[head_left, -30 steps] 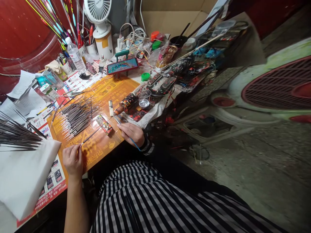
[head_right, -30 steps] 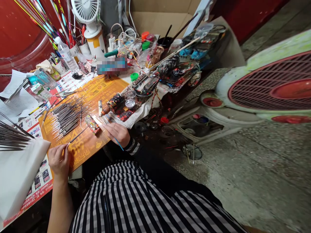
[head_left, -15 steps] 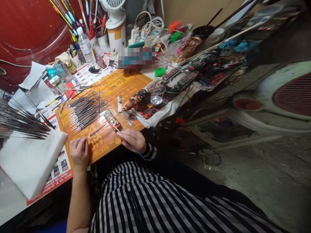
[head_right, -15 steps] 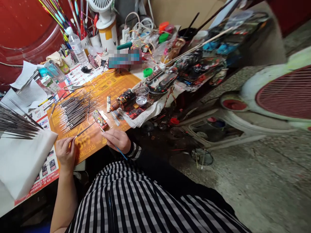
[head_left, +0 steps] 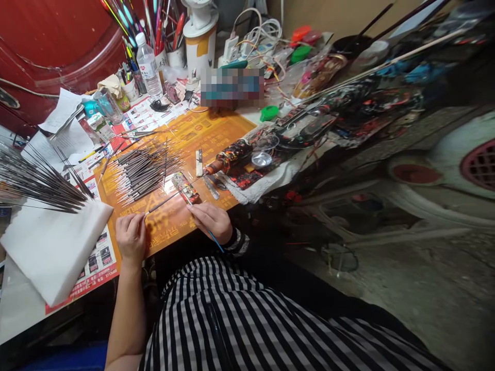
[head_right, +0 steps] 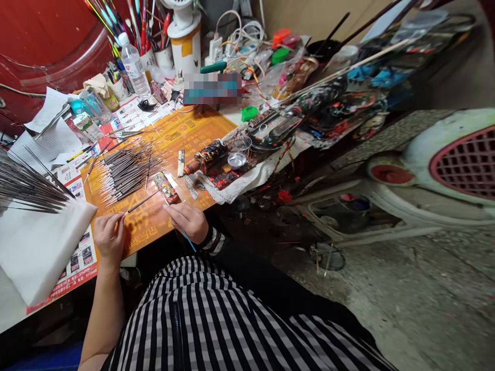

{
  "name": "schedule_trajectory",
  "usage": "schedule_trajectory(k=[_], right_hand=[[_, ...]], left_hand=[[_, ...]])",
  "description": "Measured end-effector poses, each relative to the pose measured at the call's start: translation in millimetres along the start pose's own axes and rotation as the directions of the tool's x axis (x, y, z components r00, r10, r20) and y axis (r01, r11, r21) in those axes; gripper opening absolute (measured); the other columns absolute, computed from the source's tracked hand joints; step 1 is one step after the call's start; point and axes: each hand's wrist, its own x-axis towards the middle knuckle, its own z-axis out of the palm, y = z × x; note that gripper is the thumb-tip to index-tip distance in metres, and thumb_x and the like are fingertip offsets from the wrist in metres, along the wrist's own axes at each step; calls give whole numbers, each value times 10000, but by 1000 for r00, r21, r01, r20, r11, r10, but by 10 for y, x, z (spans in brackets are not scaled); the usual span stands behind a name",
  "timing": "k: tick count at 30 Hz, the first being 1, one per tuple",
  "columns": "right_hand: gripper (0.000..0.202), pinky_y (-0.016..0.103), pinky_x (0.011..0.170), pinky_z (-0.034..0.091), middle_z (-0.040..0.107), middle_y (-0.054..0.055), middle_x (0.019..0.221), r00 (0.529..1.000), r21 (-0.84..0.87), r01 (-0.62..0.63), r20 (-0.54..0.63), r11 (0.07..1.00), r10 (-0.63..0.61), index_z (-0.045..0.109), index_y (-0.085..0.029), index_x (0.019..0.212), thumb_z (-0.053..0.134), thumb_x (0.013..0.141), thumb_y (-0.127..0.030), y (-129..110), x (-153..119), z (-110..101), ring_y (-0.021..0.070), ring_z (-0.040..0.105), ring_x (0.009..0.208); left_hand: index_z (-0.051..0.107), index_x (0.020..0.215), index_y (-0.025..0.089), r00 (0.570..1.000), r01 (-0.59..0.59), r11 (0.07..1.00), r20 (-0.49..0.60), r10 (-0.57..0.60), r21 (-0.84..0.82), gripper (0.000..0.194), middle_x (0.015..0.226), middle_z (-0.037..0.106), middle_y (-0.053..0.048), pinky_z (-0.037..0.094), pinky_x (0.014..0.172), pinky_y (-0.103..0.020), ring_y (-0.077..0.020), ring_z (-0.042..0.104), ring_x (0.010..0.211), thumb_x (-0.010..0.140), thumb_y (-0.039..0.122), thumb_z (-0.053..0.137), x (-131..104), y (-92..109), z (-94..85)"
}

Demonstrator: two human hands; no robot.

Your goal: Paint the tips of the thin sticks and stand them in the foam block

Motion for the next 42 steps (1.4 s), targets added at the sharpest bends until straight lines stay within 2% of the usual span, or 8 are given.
schedule_trajectory(k=[9, 17, 25, 29, 34, 42], right_hand=[[548, 360, 839, 622, 725, 132, 1062, 1000, 15, 4, -4, 1000, -4, 442, -153, 1489, 533, 953, -91, -10, 28, 0, 227, 706, 983], [477, 360, 850, 627, 725, 122, 1088, 1000, 13, -9, 4, 1000, 9, 498, -175, 1441, 518, 969, -108, -11, 21, 0, 211, 709, 979], [489, 345, 842, 624, 733, 110, 1070, 1000, 25, 2, 24, 1000, -2, 492, -192, 1450, 534, 967, -125, 15, -19, 14, 206, 719, 967], [546, 353, 860, 623, 734, 121, 1080, 1000, 49, 3, 4, 999, -4, 464, -180, 1478, 555, 947, -95, 18, -26, 29, 215, 717, 990], [510, 363, 908, 621, 734, 109, 1109, 1000, 73, -22, 16, 997, 21, 498, -202, 1458, 541, 957, -116, 20, -37, 30, 212, 714, 1025], [536, 354, 872, 624, 733, 115, 1093, 1000, 23, 11, 12, 1000, -11, 467, -184, 1474, 536, 950, -93, 19, -14, 19, 209, 717, 986]], left_hand=[[707, 1050, 205, 998, 44, 999, 36, -43, -12, 156, 954, 698, -81, 465, 853, -370, -196, 591, 875, 945, 238, 595, -13, -13, -2], [694, 1065, 202, 1000, -10, 1000, 1, 10, -20, 158, 934, 692, -71, 468, 828, -347, -191, 581, 867, 924, 188, 623, 17, 13, -10], [704, 1048, 206, 999, 36, 999, 27, -36, -14, 150, 937, 695, -74, 473, 838, -367, -196, 598, 869, 943, 236, 601, 3, 8, -9], [702, 1046, 204, 1000, 23, 1000, 17, -23, -16, 145, 929, 697, -74, 474, 827, -364, -195, 595, 860, 940, 228, 607, 9, 13, -10], [704, 1052, 213, 999, 35, 999, 25, -34, -22, 152, 932, 696, -73, 471, 833, -367, -198, 598, 868, 941, 234, 603, 11, 13, -9], [697, 1057, 208, 1000, 15, 1000, 16, -15, -22, 151, 928, 695, -71, 470, 832, -358, -196, 588, 866, 936, 214, 606, 20, 28, -17]])
